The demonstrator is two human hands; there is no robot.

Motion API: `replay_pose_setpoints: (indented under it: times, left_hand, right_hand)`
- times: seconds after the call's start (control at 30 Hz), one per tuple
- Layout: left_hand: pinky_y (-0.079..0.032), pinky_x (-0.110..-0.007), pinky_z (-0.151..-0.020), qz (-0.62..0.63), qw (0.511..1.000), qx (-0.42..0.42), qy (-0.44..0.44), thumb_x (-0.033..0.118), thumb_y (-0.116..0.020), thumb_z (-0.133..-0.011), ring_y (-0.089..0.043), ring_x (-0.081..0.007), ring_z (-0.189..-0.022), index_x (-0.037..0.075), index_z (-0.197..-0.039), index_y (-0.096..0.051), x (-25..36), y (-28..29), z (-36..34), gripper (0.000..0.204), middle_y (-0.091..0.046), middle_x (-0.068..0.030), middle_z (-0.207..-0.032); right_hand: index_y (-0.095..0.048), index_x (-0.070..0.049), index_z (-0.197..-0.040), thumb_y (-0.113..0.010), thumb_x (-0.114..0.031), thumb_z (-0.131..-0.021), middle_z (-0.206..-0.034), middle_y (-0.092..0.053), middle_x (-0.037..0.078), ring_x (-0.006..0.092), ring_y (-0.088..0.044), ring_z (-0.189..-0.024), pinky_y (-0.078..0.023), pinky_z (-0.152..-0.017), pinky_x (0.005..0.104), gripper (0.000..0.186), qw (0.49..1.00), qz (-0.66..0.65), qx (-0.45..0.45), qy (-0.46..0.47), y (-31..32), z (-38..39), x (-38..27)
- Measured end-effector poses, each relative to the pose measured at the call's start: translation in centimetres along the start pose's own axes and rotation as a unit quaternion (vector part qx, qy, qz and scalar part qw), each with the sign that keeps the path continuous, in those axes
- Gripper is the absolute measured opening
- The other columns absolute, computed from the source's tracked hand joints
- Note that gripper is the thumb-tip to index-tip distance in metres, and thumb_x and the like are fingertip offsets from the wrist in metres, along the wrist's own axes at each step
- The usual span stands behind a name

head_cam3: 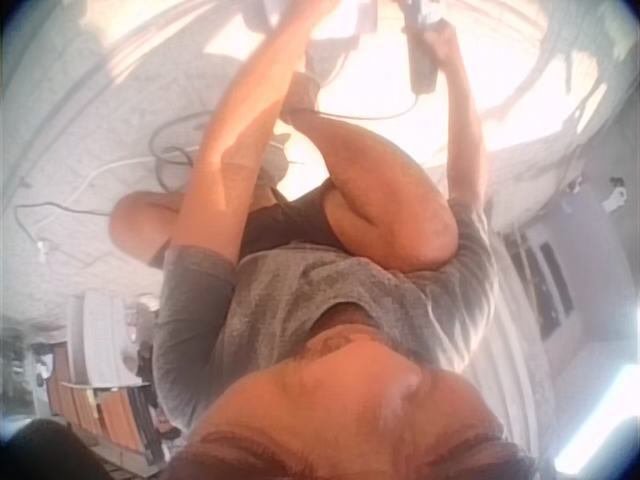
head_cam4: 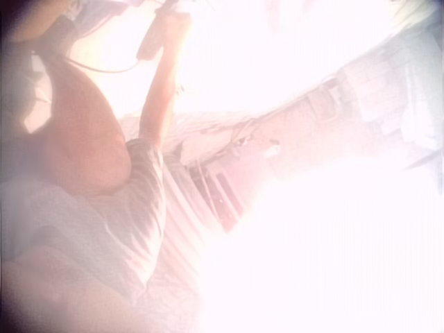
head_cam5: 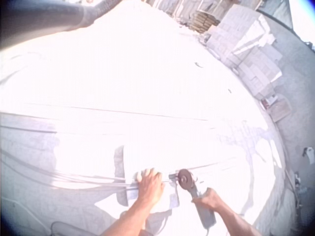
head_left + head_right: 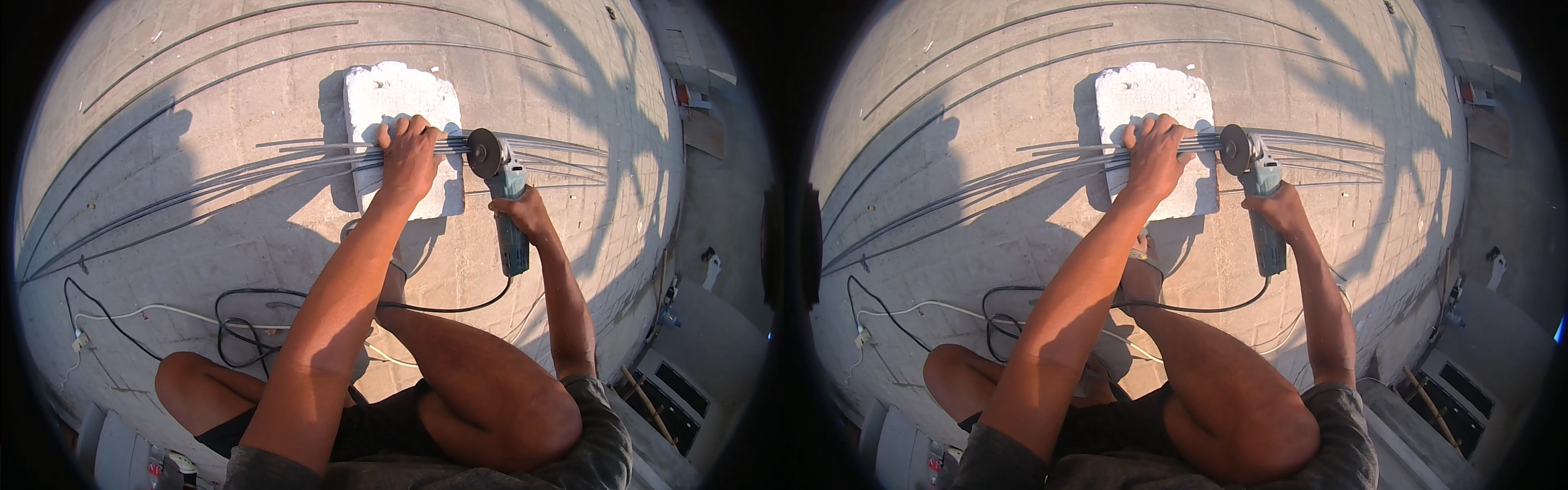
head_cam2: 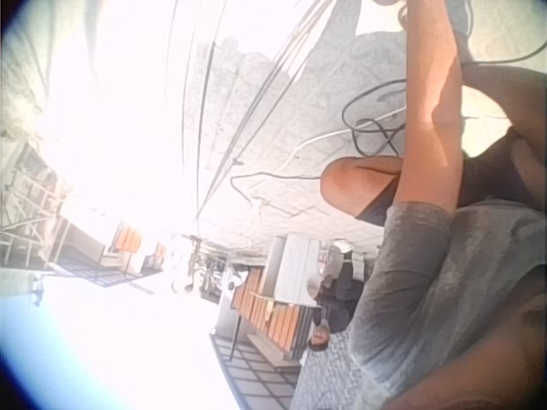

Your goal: The person sits on a rooftop and uses an angle grinder to cut several metal rods. They hold the rods steady with one hand while operating the grinder with the other, cutting through multiple pieces sequentially.

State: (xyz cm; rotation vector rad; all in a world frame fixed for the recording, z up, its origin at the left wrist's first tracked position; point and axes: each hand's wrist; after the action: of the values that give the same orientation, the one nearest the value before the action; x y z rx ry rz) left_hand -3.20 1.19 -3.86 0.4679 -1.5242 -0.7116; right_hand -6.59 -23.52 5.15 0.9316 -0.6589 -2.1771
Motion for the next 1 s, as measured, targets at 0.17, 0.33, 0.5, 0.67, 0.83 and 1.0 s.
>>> replay_pose_setpoints:
  times: [0.17, 0.33, 0.5, 0.67, 0.83, 1.0]
  left_hand:
    - [-0.020, -0.056, -0.117, 0.000, 1.000, 0.006, -0.004, 0.024, -0.086, -0.088, -0.051, -0.0225, -0.127, 0.023, -0.122, -0.075, -0.2, 0.0, 0.0, 0.036, -0.060, 0.0004, -0.123]
    - [-0.020, -0.057, -0.117, 0.000, 1.000, 0.006, -0.007, 0.024, -0.086, -0.087, -0.051, -0.0229, -0.126, 0.024, -0.121, -0.075, -0.2, -0.1, 0.0, 0.036, -0.060, 0.0006, -0.122]
    - [-0.020, -0.056, -0.117, 0.002, 1.000, 0.007, -0.006, 0.023, -0.086, -0.087, -0.051, -0.0231, -0.127, 0.023, -0.121, -0.076, -0.2, -0.2, 0.0, 0.036, -0.060, 0.0005, -0.122]
    - [-0.019, -0.056, -0.116, -0.001, 1.000, 0.005, -0.007, 0.023, -0.086, -0.087, -0.051, -0.0230, -0.127, 0.024, -0.121, -0.075, -0.2, -0.1, 0.0, 0.036, -0.060, 0.0008, -0.123]
    - [-0.020, -0.056, -0.116, 0.003, 1.000, 0.002, -0.001, 0.023, -0.085, -0.088, -0.051, -0.0225, -0.126, 0.024, -0.122, -0.075, 0.0, -0.1, 0.0, 0.035, -0.060, 0.0014, -0.123]
    - [-0.020, -0.056, -0.116, -0.004, 1.000, 0.004, -0.003, 0.023, -0.085, -0.088, -0.051, -0.0223, -0.126, 0.024, -0.121, -0.075, 0.0, 0.2, 0.2, 0.035, -0.061, 0.0013, -0.122]
  right_hand:
    - [-0.071, 0.005, -0.101, -0.084, -0.027, -0.072, -0.090, -0.072, 0.014, 0.0229, -0.068, -0.078, -0.055, -0.073, 0.0388, 0.046, 1.000, -0.002, -0.007, -0.012, -0.1, 0.2, 0.0]
    - [-0.071, 0.006, -0.104, -0.084, -0.027, -0.072, -0.093, -0.074, 0.014, 0.0237, -0.069, -0.082, -0.055, -0.076, 0.0394, 0.048, 1.000, -0.005, -0.011, -0.022, 0.1, 0.0, -0.4]
    - [-0.069, 0.005, -0.101, -0.083, -0.028, -0.070, -0.087, -0.070, 0.013, 0.0230, -0.067, -0.075, -0.055, -0.069, 0.0390, 0.048, 1.000, -0.004, 0.001, -0.007, 0.1, -0.1, -0.4]
    - [-0.069, 0.007, -0.101, -0.083, -0.029, -0.070, -0.087, -0.070, 0.013, 0.0232, -0.067, -0.074, -0.055, -0.069, 0.0384, 0.049, 1.000, 0.001, 0.006, -0.009, 0.1, -0.5, -0.9]
    - [-0.069, 0.007, -0.104, -0.083, -0.029, -0.070, -0.090, -0.071, 0.014, 0.0241, -0.069, -0.077, -0.056, -0.070, 0.0385, 0.051, 1.000, -0.003, 0.002, 0.001, 0.3, -0.8, -0.6]
    - [-0.070, 0.007, -0.105, -0.083, -0.030, -0.071, -0.092, -0.071, 0.014, 0.0244, -0.069, -0.079, -0.057, -0.071, 0.0389, 0.052, 1.000, 0.013, 0.008, -0.001, 0.4, -1.0, -1.8]
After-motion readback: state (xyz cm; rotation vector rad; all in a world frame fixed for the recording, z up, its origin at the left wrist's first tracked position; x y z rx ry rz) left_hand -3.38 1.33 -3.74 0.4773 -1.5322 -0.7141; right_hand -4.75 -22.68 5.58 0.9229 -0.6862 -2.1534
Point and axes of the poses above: each hand's wrist, its own z-axis away from the middle knuckle, its own y-axis out of the back of the hand, x = y × z
